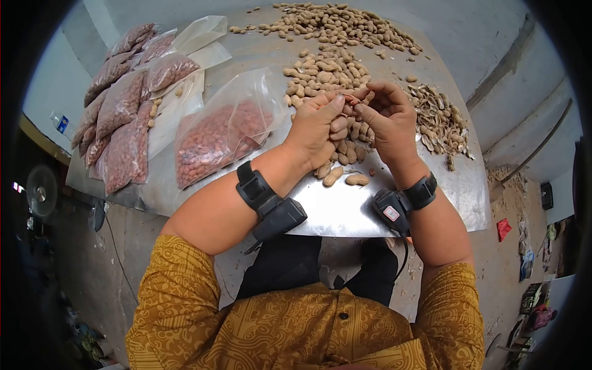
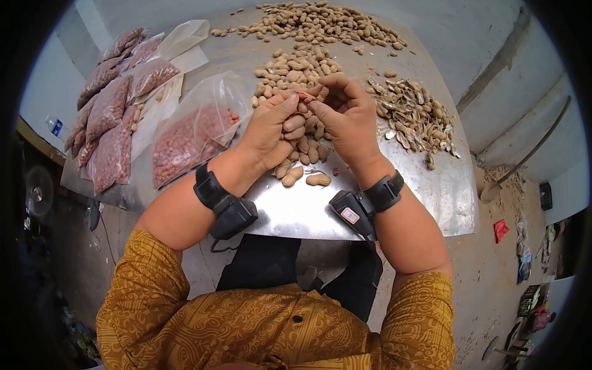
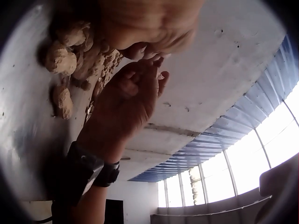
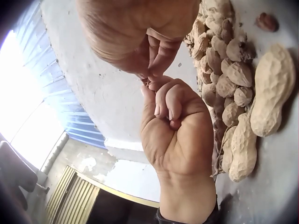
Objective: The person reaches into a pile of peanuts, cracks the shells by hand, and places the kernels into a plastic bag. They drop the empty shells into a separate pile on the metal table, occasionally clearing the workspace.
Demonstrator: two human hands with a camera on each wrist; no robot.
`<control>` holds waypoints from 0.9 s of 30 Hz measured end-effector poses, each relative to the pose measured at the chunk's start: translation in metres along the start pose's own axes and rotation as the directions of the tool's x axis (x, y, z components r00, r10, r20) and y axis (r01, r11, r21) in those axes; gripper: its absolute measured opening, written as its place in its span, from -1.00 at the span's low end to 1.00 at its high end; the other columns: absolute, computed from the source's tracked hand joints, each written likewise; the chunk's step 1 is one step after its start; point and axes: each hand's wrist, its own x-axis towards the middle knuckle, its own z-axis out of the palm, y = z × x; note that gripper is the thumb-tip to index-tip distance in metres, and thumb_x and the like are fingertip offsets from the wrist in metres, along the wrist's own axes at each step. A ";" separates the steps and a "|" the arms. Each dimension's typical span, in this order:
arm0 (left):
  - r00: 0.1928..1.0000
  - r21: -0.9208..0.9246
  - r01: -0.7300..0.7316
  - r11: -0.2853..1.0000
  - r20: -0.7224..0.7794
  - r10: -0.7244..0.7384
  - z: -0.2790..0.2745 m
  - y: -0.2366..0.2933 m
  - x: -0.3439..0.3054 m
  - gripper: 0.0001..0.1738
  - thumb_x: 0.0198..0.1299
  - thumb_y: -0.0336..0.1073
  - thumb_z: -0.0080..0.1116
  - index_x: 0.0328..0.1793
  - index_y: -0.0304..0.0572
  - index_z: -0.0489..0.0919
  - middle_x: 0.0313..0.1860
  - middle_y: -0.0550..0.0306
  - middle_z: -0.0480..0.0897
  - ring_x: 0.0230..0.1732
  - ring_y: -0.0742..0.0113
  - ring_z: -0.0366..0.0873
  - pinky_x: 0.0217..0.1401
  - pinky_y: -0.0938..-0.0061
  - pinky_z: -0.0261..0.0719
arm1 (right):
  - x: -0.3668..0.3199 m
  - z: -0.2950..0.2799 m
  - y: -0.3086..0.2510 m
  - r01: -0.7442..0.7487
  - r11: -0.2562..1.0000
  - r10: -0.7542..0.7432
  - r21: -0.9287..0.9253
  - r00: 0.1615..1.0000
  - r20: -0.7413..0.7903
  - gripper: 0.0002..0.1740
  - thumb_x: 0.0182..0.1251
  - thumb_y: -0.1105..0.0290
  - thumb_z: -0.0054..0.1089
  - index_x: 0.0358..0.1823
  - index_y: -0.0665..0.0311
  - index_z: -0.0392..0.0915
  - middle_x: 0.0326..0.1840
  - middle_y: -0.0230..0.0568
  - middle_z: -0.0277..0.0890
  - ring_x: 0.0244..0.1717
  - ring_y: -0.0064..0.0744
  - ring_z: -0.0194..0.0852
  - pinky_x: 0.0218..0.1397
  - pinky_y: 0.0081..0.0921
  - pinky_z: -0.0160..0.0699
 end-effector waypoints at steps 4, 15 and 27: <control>0.995 -0.086 0.101 0.991 -0.006 -0.102 0.001 0.002 0.001 -0.80 0.37 -0.27 -0.12 -0.26 -0.19 0.46 -0.44 0.27 0.44 -0.64 0.64 0.21 -0.67 0.75 0.09 | 0.000 -0.003 0.004 0.175 0.957 -0.161 -0.229 0.984 0.078 -0.64 0.08 0.70 0.19 -0.06 0.30 0.47 -0.27 -0.32 0.52 -0.24 -0.59 0.52 -0.12 -0.64 0.54; 0.975 -0.230 0.222 0.948 0.038 -0.219 -0.010 0.002 0.005 -0.75 0.36 -0.22 -0.13 -0.17 -0.24 0.48 -0.47 0.25 0.43 -0.67 0.63 0.19 -0.67 0.74 0.11 | 0.006 -0.010 -0.002 0.443 0.725 -0.431 -0.527 0.889 0.154 -0.63 0.04 0.67 0.23 -0.08 0.23 0.53 -0.36 -0.32 0.56 -0.34 -0.54 0.54 -0.23 -0.62 0.54; 0.980 0.187 0.195 0.963 -0.001 -0.198 0.013 0.021 -0.001 -0.76 0.36 -0.20 -0.06 -0.17 -0.26 0.44 -0.45 0.25 0.41 -0.67 0.66 0.15 -0.67 0.76 0.06 | 0.034 -0.103 -0.004 -0.051 0.031 -0.398 -0.998 0.915 -0.059 -0.56 -0.03 0.30 0.24 -0.01 0.05 0.58 0.13 -0.18 0.44 0.16 -0.06 0.30 0.22 -0.24 0.31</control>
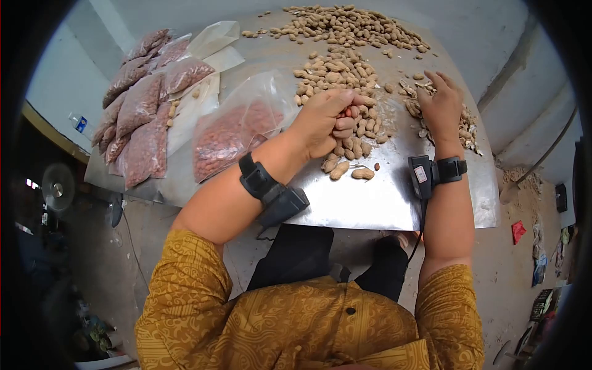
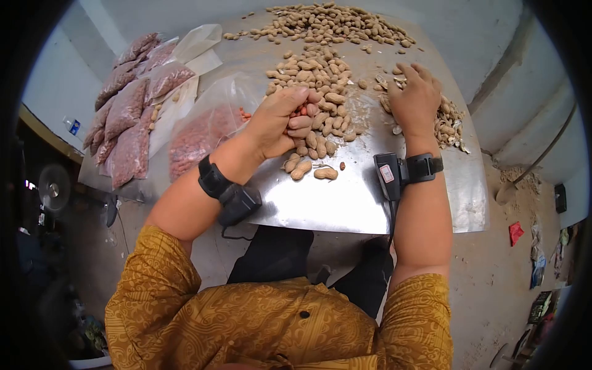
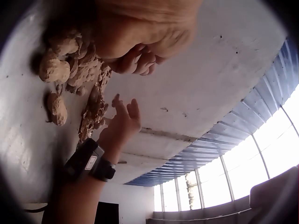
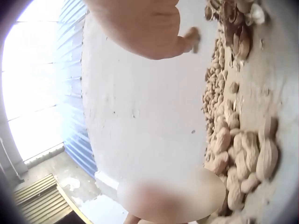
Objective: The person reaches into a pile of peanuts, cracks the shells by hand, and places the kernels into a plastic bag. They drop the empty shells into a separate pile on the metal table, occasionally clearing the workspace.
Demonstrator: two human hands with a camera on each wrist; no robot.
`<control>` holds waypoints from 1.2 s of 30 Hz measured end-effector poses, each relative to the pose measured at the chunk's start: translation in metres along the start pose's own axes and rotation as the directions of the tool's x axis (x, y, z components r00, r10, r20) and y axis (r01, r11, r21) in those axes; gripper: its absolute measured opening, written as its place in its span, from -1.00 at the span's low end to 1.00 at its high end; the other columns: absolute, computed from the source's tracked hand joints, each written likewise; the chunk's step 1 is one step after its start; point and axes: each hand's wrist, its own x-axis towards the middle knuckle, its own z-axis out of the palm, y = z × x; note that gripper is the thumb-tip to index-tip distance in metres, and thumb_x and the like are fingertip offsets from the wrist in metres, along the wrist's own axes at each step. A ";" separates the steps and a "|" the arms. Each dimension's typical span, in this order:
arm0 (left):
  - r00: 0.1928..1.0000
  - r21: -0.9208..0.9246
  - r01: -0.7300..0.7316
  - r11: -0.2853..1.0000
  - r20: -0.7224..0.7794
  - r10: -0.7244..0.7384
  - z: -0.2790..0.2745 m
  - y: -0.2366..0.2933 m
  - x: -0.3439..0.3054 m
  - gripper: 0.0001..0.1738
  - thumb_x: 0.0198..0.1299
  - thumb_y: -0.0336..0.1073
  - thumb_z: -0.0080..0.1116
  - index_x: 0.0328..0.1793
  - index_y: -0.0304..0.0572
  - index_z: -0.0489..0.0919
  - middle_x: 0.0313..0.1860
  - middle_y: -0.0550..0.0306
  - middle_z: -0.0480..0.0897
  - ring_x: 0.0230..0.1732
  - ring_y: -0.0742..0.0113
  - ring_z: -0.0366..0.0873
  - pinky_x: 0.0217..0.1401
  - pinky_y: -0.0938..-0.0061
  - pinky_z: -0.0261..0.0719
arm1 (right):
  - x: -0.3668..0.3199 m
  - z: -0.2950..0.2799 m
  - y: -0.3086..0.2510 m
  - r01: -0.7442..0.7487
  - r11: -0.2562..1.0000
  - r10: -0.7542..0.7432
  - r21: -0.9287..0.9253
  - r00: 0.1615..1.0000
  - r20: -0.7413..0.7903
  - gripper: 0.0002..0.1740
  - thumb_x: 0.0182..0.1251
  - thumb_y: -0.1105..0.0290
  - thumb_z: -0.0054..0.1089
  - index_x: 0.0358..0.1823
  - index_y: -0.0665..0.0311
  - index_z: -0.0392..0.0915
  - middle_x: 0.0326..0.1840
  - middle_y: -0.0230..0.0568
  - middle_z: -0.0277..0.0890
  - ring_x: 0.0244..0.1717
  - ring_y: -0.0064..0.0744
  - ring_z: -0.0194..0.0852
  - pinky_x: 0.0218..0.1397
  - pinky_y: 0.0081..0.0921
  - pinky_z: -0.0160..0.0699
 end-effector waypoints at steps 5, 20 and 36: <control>0.998 0.582 0.038 0.813 0.014 -0.057 0.006 0.054 0.020 -0.73 0.33 -0.17 -0.03 -0.28 -0.23 0.49 -0.50 0.28 0.45 -0.59 0.63 0.32 -0.63 0.69 0.17 | -0.003 0.008 -0.004 0.057 0.990 -0.060 0.126 0.998 0.014 -0.59 -0.02 0.29 0.25 -0.04 0.07 0.61 0.12 -0.17 0.45 0.16 -0.05 0.30 0.23 -0.26 0.31; 0.733 0.244 -0.278 -0.929 -0.571 -0.369 -0.014 0.094 0.033 -0.82 0.07 -0.31 0.15 -0.31 -0.28 0.63 -0.39 -0.09 0.62 -0.32 -0.03 0.58 -0.23 0.22 0.51 | -0.004 0.001 -0.011 0.086 0.962 -0.084 0.259 0.996 -0.020 -0.62 0.03 0.29 0.22 -0.06 0.12 0.61 0.07 -0.10 0.47 0.12 -0.04 0.34 0.21 -0.25 0.32; 0.937 0.812 -0.345 -0.470 0.273 -0.217 0.041 0.070 -0.010 -0.70 -0.04 -0.26 0.27 -0.18 -0.26 0.63 -0.27 -0.05 0.61 -0.19 0.02 0.55 -0.12 0.26 0.50 | -0.006 -0.013 -0.027 -0.109 0.750 -0.315 0.652 0.808 0.497 -0.77 -0.01 0.46 0.27 -0.26 0.32 0.61 -0.41 -0.28 0.57 -0.37 -0.50 0.47 -0.25 -0.55 0.48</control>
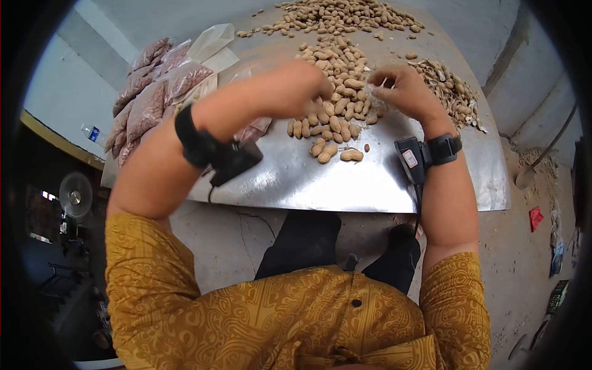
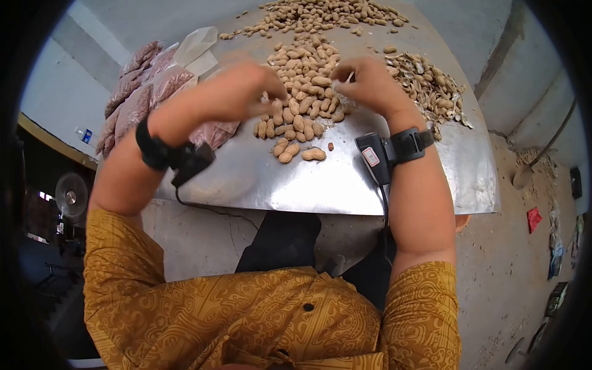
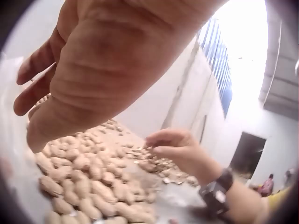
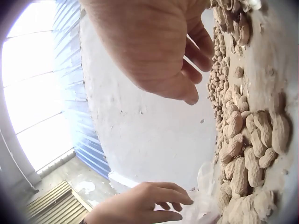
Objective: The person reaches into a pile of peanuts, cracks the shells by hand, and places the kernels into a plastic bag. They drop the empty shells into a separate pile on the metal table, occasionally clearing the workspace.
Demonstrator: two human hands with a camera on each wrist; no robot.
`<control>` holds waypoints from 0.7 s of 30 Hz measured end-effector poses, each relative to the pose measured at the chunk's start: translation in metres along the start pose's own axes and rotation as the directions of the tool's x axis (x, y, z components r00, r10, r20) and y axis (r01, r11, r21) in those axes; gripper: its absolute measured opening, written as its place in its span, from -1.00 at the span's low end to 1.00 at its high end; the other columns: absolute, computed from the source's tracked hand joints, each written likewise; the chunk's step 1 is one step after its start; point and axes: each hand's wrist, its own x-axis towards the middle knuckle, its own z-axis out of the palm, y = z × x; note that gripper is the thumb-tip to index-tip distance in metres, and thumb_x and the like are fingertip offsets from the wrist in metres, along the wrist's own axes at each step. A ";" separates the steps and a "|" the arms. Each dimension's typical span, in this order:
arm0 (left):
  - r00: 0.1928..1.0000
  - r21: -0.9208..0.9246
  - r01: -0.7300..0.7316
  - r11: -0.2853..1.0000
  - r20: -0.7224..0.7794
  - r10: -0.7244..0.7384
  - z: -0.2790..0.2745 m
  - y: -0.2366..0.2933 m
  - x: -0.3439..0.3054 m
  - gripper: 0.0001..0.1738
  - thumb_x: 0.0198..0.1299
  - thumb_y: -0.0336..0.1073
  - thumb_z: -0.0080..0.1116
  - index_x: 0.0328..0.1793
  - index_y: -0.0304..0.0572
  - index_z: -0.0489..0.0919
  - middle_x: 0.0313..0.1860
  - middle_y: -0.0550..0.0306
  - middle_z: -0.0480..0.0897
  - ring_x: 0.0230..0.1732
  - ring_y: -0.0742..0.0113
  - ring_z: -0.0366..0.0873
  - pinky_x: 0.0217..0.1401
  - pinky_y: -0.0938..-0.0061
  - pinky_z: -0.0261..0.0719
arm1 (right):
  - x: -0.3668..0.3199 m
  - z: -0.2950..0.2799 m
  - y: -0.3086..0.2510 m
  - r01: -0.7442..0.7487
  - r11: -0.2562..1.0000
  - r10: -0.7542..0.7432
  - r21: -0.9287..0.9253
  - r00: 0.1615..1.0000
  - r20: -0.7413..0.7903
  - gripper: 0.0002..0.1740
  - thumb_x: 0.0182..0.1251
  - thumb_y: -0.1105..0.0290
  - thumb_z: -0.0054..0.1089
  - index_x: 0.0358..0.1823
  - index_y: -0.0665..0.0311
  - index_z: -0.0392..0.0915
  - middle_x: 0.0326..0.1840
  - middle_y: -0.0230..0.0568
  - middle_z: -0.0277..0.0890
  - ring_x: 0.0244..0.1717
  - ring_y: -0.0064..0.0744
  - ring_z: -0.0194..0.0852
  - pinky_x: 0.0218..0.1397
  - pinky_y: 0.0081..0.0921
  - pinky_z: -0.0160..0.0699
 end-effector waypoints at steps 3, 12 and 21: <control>0.997 -0.091 -0.069 0.993 0.027 0.072 0.037 0.017 -0.013 -0.69 -0.08 -0.25 0.29 -0.22 -0.26 0.60 -0.31 -0.04 0.56 -0.23 0.03 0.53 -0.16 0.27 0.49 | -0.003 0.001 -0.005 -0.051 0.998 0.039 0.046 0.973 0.229 -0.79 -0.10 0.50 0.30 -0.35 0.35 0.60 -0.45 -0.25 0.57 -0.39 -0.46 0.50 -0.26 -0.54 0.49; 0.975 -0.192 -0.024 0.981 -0.220 -0.019 0.083 0.017 -0.011 -0.77 -0.04 -0.31 0.24 -0.24 -0.23 0.58 -0.34 -0.02 0.51 -0.23 -0.01 0.50 -0.16 0.23 0.47 | -0.001 0.013 -0.007 -0.032 0.997 0.052 -0.071 0.956 0.289 -0.82 -0.16 0.53 0.30 -0.42 0.37 0.56 -0.51 -0.25 0.54 -0.42 -0.44 0.50 -0.28 -0.53 0.48; 0.933 -0.193 -0.058 0.980 -0.359 -0.015 0.095 0.000 0.005 -0.83 0.01 -0.35 0.18 -0.24 -0.19 0.61 -0.34 0.02 0.56 -0.23 0.03 0.51 -0.19 0.26 0.49 | 0.000 0.013 -0.014 -0.048 0.999 0.048 -0.008 0.983 0.177 -0.87 -0.10 0.56 0.26 -0.45 0.38 0.55 -0.52 -0.24 0.53 -0.45 -0.47 0.46 -0.30 -0.54 0.47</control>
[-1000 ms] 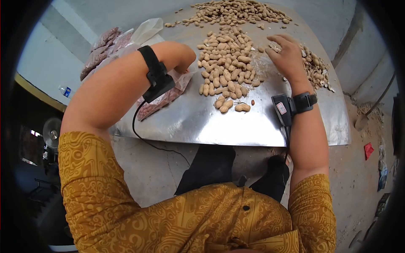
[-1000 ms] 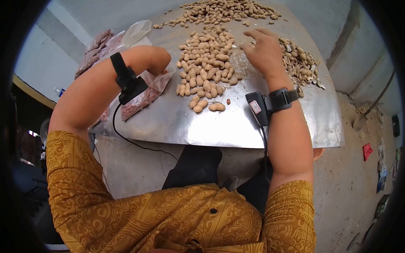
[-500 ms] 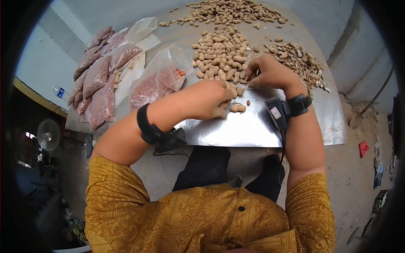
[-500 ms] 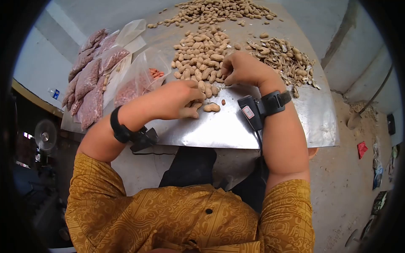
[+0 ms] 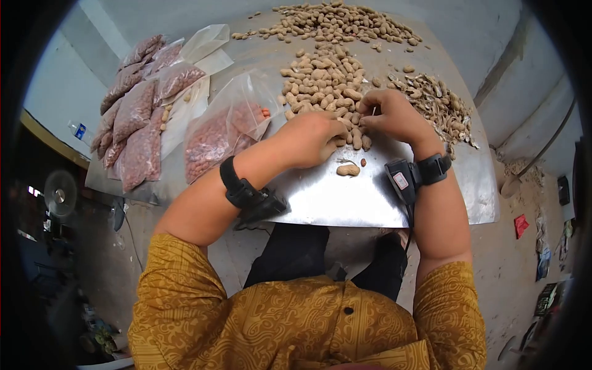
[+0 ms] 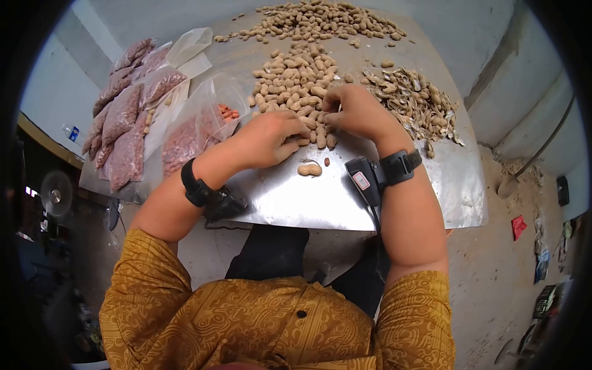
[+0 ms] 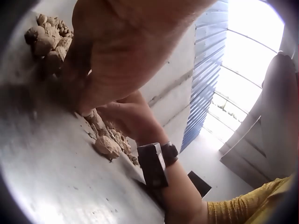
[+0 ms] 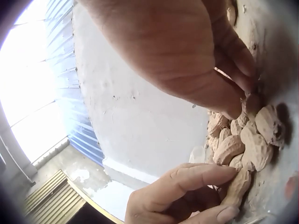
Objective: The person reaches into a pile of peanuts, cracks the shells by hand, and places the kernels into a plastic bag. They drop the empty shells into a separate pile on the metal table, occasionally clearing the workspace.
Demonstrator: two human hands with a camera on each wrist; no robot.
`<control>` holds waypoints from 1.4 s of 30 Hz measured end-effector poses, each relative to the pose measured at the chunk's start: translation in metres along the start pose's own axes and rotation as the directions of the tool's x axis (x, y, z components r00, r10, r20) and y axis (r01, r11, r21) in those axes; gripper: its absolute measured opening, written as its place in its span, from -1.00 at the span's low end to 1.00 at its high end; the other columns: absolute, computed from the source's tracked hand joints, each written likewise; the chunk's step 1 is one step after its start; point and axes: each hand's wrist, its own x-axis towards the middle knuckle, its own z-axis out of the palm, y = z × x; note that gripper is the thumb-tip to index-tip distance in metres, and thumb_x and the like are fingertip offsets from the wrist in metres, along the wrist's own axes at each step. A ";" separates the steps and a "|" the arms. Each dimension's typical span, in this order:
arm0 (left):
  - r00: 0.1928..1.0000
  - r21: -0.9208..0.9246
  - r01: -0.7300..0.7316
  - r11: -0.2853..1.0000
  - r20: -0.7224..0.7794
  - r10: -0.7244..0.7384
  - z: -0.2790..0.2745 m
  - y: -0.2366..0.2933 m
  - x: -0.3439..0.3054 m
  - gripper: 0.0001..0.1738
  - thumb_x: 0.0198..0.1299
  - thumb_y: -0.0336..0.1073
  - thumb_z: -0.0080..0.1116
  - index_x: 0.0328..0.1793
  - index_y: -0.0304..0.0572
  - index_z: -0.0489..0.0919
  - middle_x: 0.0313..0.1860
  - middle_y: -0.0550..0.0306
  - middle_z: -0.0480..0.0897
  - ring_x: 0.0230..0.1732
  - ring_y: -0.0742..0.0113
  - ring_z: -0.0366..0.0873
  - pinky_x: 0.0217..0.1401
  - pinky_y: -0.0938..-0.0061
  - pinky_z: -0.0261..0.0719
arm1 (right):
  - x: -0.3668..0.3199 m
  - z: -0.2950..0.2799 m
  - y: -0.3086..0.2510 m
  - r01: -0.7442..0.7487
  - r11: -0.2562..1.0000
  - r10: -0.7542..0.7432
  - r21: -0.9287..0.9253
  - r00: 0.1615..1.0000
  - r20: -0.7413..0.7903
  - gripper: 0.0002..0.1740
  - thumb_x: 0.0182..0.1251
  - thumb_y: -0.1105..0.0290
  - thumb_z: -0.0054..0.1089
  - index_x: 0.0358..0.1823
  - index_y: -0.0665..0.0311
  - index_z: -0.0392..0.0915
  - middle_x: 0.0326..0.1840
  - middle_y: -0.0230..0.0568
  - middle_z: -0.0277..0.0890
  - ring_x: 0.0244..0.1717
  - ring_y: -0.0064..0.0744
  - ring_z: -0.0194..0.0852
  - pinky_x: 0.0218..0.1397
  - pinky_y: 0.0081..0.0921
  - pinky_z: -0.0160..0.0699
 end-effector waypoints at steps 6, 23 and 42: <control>0.996 -0.098 0.082 0.992 -0.012 -0.083 -0.002 -0.004 -0.002 -0.80 -0.05 -0.37 0.16 -0.23 -0.15 0.61 -0.34 0.04 0.54 -0.22 0.04 0.50 -0.19 0.28 0.49 | -0.015 -0.007 -0.040 0.001 0.997 -0.024 0.073 0.949 0.316 -0.83 -0.16 0.47 0.36 -0.52 0.33 0.55 -0.58 -0.28 0.51 -0.49 -0.49 0.46 -0.37 -0.55 0.43; 0.961 -0.162 0.042 0.986 -0.263 -0.084 0.005 -0.019 -0.008 -0.75 -0.09 -0.46 0.19 -0.20 -0.18 0.60 -0.34 0.00 0.54 -0.28 0.07 0.52 -0.23 0.34 0.48 | -0.005 0.020 -0.031 0.227 0.957 -0.208 -0.182 0.971 0.119 -0.84 0.02 0.40 0.26 -0.40 0.34 0.58 -0.47 -0.01 0.52 -0.40 -0.03 0.48 -0.31 -0.30 0.45; 0.872 -0.789 0.101 0.606 -0.222 -0.436 0.001 -0.006 -0.005 -0.60 0.05 -0.41 0.27 0.06 -0.29 0.53 -0.21 0.22 0.54 -0.24 0.54 0.48 -0.18 0.65 0.50 | 0.004 0.032 -0.019 0.009 0.585 0.052 0.811 0.998 -0.048 -0.74 0.15 0.55 0.20 -0.10 0.34 0.46 -0.24 -0.28 0.55 -0.31 -0.56 0.55 -0.17 -0.62 0.57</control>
